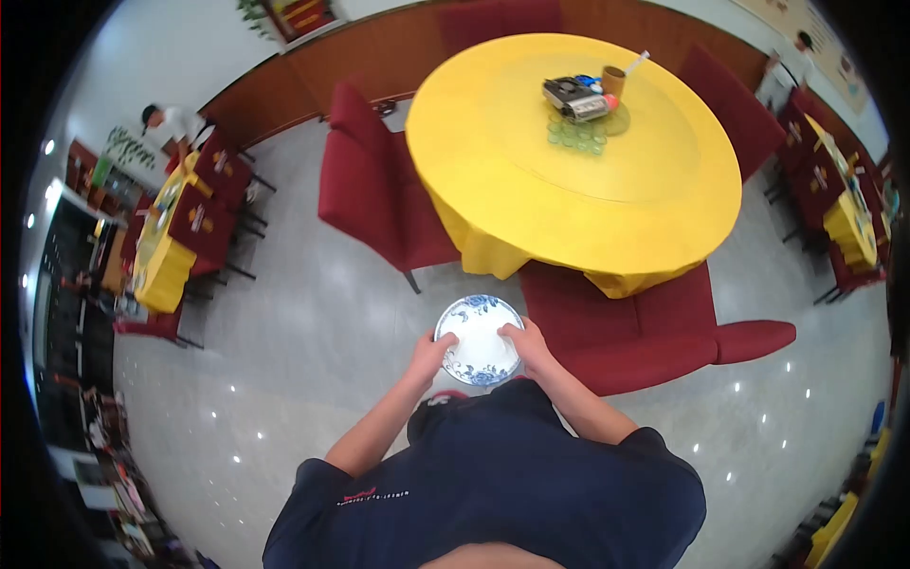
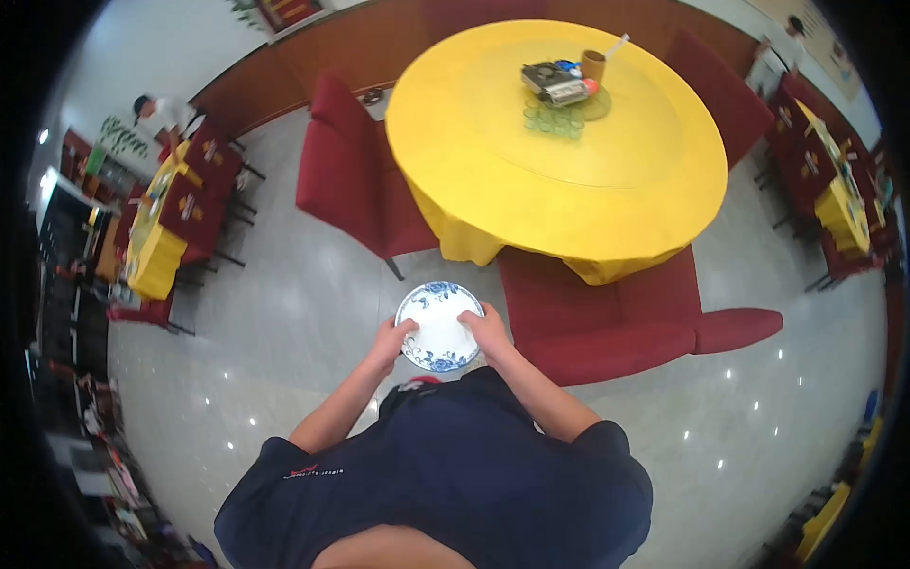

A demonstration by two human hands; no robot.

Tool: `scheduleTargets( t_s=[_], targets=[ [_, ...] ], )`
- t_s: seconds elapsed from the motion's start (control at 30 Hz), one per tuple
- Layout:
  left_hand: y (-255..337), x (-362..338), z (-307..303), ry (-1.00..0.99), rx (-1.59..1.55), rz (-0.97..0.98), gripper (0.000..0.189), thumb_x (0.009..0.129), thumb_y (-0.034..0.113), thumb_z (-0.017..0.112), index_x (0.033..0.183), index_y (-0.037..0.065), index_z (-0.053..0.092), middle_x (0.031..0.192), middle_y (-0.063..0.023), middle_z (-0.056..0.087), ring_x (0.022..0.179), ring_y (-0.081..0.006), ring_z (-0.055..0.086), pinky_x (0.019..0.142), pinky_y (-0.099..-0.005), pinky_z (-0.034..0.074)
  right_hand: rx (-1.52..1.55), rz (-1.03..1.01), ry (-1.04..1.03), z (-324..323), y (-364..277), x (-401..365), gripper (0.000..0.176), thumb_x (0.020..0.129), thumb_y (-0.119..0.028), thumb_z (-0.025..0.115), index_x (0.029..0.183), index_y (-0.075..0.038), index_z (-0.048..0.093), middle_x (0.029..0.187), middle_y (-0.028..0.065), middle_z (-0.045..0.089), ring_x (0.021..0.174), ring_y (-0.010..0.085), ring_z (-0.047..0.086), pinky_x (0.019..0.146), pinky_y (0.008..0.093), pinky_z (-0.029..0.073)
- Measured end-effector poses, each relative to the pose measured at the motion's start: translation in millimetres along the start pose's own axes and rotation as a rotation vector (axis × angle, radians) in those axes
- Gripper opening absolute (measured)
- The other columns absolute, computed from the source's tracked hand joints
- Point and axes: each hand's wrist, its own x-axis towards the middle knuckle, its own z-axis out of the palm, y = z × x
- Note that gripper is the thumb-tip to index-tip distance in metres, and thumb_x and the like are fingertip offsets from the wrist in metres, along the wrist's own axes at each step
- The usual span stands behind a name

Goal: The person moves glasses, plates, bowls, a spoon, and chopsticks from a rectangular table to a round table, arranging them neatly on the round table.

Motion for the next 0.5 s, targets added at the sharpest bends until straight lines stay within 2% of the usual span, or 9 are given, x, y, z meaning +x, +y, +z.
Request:
scheduleTargets(
  t_s=[0.07, 0.1, 0.23, 0.33, 0.37, 0.5],
  targets=[
    [20, 23, 4, -0.003, -0.007, 0.034, 0.043, 0.069, 0.014, 0.053, 0.106, -0.008, 0.046, 0.093, -0.0155, 0.056, 0.080, -0.0192, 0.057, 0.069, -0.0287, 0.046, -0.024, -0.134, 0.008, -2, -5, 18, 0.050, 0.069, -0.012, 0.055, 0.113, 0.007, 0.040, 0.101, 0.0167, 0.052, 0.090, 0.0206, 0.053, 0.077, 0.0289, 0.042],
    [24, 34, 0, -0.100, -0.016, 0.058, 0.042, 0.069, 0.013, 0.052, 0.105, -0.008, 0.046, 0.092, -0.0160, 0.056, 0.080, -0.0190, 0.057, 0.069, -0.0283, 0.046, 0.028, -0.166, 0.105, 4, -4, 18, 0.038, 0.070, -0.009, 0.053, 0.104, 0.006, 0.047, 0.093, 0.0133, 0.056, 0.083, 0.0186, 0.054, 0.073, 0.0280, 0.043],
    [43, 71, 12, -0.256, 0.018, 0.043, 0.044, 0.069, 0.014, 0.052, 0.106, -0.009, 0.046, 0.092, -0.0152, 0.057, 0.079, -0.0193, 0.058, 0.070, -0.0279, 0.046, 0.149, -0.139, 0.251, -1, -13, 24, 0.036, 0.070, -0.008, 0.052, 0.103, 0.006, 0.048, 0.093, 0.0130, 0.056, 0.083, 0.0189, 0.054, 0.072, 0.0279, 0.043],
    [46, 128, 67, -0.377, 0.181, 0.071, 0.044, 0.068, 0.016, 0.052, 0.104, -0.008, 0.049, 0.091, -0.0148, 0.058, 0.080, -0.0192, 0.057, 0.070, -0.0275, 0.045, 0.193, -0.157, 0.334, -51, -30, 49, 0.037, 0.070, -0.007, 0.052, 0.104, 0.007, 0.048, 0.094, 0.0130, 0.056, 0.083, 0.0190, 0.055, 0.072, 0.0280, 0.043],
    [46, 152, 82, -0.397, 0.134, 0.044, 0.045, 0.067, 0.019, 0.054, 0.103, -0.008, 0.051, 0.090, -0.0150, 0.058, 0.080, -0.0193, 0.057, 0.069, -0.0269, 0.044, 0.208, -0.188, 0.366, -61, -37, 60, 0.038, 0.070, -0.007, 0.052, 0.105, 0.007, 0.047, 0.094, 0.0130, 0.056, 0.083, 0.0191, 0.055, 0.071, 0.0278, 0.044],
    [104, 209, 136, -0.490, 0.166, 0.009, 0.045, 0.067, 0.017, 0.055, 0.104, -0.009, 0.050, 0.091, -0.0167, 0.058, 0.080, -0.0208, 0.058, 0.069, -0.0279, 0.045, 0.224, -0.182, 0.452, -95, -97, 110, 0.040, 0.069, -0.009, 0.053, 0.104, 0.009, 0.047, 0.093, 0.0150, 0.056, 0.083, 0.0203, 0.055, 0.070, 0.0282, 0.044]
  ],
)
